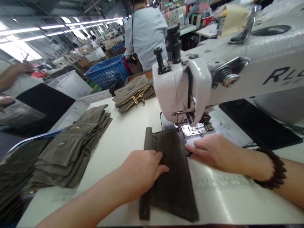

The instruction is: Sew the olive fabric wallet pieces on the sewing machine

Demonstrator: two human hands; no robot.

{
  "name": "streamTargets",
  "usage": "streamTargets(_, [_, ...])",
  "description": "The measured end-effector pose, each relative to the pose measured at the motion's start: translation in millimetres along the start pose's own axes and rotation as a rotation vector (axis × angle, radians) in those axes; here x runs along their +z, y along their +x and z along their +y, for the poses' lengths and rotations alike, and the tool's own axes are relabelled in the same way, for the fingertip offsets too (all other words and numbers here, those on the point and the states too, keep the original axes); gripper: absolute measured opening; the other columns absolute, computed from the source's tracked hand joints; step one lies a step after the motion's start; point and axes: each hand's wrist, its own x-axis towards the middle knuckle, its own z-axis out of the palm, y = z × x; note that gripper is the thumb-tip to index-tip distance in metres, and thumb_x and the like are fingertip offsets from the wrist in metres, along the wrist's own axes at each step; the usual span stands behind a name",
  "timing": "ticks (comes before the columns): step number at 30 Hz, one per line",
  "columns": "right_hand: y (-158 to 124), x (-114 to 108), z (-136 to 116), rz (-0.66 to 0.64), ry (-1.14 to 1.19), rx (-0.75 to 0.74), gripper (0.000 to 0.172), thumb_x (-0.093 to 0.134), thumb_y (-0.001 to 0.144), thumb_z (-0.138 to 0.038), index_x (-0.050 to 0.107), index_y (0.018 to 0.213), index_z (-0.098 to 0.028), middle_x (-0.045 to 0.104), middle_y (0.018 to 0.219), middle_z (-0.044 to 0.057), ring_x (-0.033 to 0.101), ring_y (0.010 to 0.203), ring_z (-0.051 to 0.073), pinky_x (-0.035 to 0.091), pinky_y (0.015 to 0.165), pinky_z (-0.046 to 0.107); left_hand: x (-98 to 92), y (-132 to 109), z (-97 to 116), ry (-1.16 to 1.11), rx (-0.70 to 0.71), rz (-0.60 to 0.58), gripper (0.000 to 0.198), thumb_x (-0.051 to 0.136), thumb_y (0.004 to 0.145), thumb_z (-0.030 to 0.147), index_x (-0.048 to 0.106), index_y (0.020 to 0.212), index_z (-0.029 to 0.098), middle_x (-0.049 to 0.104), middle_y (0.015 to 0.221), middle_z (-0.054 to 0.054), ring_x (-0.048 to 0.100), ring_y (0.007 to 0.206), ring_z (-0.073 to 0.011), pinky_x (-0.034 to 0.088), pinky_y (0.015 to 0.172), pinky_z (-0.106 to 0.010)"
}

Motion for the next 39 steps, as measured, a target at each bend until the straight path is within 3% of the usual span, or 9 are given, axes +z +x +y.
streamTargets(2, [-1, -1, 2, 0.008, -0.014, -0.023, 0.027, 0.031, 0.094, -0.025, 0.056, 0.096, -0.014, 0.05, 0.064, 0.0, 0.039, 0.05, 0.012, 0.02, 0.048, 0.031, 3.6, -3, 6, -0.079, 0.083, 0.055, 0.026, 0.044, 0.087, 0.033, 0.064, 0.087, 0.016, 0.064, 0.077, -0.006, 0.063, 0.068, -0.0217, 0.05, 0.059, -0.033])
streamTargets(5, [-1, -2, 2, 0.035, -0.057, -0.039, 0.026, 0.033, 0.092, -0.022, 0.053, 0.105, -0.013, 0.048, 0.063, 0.0, 0.038, 0.051, 0.013, 0.019, 0.048, 0.031, 13.4, 11, -2, -0.172, 0.167, 0.255, 0.024, 0.047, 0.086, 0.027, 0.064, 0.074, 0.015, 0.061, 0.085, -0.007, 0.059, 0.078, -0.0184, 0.049, 0.071, -0.031])
streamTargets(9, [0, -5, -4, 0.007, -0.036, -0.006, 0.02, 0.038, 0.09, -0.022, 0.056, 0.098, -0.016, 0.049, 0.065, 0.0, 0.04, 0.053, 0.014, 0.025, 0.049, 0.03, 25.4, 27, -13, -0.319, 0.15, 0.396, 0.016, 0.051, 0.084, 0.026, 0.059, 0.079, 0.013, 0.057, 0.089, -0.007, 0.055, 0.083, -0.0177, 0.048, 0.075, -0.032])
streamTargets(11, [2, -5, -8, 0.017, 0.01, 0.022, 0.019, 0.041, 0.088, -0.024, 0.057, 0.091, -0.015, 0.051, 0.068, 0.002, 0.043, 0.056, 0.015, 0.03, 0.052, 0.03, 27.6, 28, -13, -0.346, 0.118, 0.405, 0.017, 0.052, 0.083, 0.028, 0.057, 0.088, 0.012, 0.057, 0.091, -0.008, 0.055, 0.084, -0.0187, 0.048, 0.076, -0.034])
streamTargets(15, [7, -4, -15, 0.083, 0.075, -0.024, 0.023, 0.038, 0.088, -0.018, 0.056, 0.1, -0.01, 0.058, 0.091, 0.011, 0.051, 0.08, 0.02, 0.041, 0.068, 0.035, 27.9, 26, -10, -0.377, 0.117, 0.421, 0.029, 0.049, 0.084, 0.031, 0.052, 0.107, 0.013, 0.056, 0.1, -0.01, 0.055, 0.09, -0.0201, 0.048, 0.081, -0.037])
streamTargets(19, [11, -2, -19, 0.09, 0.2, -0.059, 0.028, 0.04, 0.086, -0.018, 0.054, 0.108, -0.01, 0.052, 0.114, 0.014, 0.044, 0.105, 0.024, 0.037, 0.089, 0.041, 28.5, 27, -9, -0.407, 0.117, 0.41, 0.035, 0.044, 0.086, 0.031, 0.047, 0.117, 0.014, 0.053, 0.107, -0.01, 0.054, 0.095, -0.0202, 0.047, 0.084, -0.038])
streamTargets(26, [12, -6, -23, 0.034, 0.22, 0.012, 0.041, 0.039, 0.085, -0.025, 0.042, 0.124, -0.012, 0.035, 0.132, 0.021, 0.044, 0.107, 0.027, 0.032, 0.088, 0.053, 20.6, 26, -15, -0.517, 0.236, 0.441, 0.042, 0.036, 0.089, 0.036, 0.041, 0.125, 0.015, 0.046, 0.121, -0.013, 0.045, 0.112, -0.0222, 0.04, 0.096, -0.039])
streamTargets(32, [10, -7, -24, -0.007, 0.252, 0.026, 0.034, 0.041, 0.083, -0.024, 0.048, 0.115, -0.016, 0.047, 0.121, 0.015, 0.043, 0.108, 0.026, 0.025, 0.092, 0.056, 12.8, 26, -16, -0.61, 0.401, 0.386, 0.06, 0.027, 0.087, 0.056, 0.032, 0.133, 0.016, 0.039, 0.135, -0.013, 0.036, 0.124, -0.024, 0.031, 0.103, -0.042])
streamTargets(39, [11, -8, -26, -0.001, 0.296, 0.044, 0.024, 0.041, 0.079, -0.022, 0.055, 0.099, -0.02, 0.053, 0.111, 0.01, 0.044, 0.106, 0.027, 0.026, 0.09, 0.058, 12.9, 30, -9, -0.615, 0.453, 0.4, 0.059, 0.027, 0.087, 0.056, 0.043, 0.124, 0.012, 0.043, 0.131, -0.015, 0.037, 0.124, -0.0226, 0.032, 0.103, -0.04])
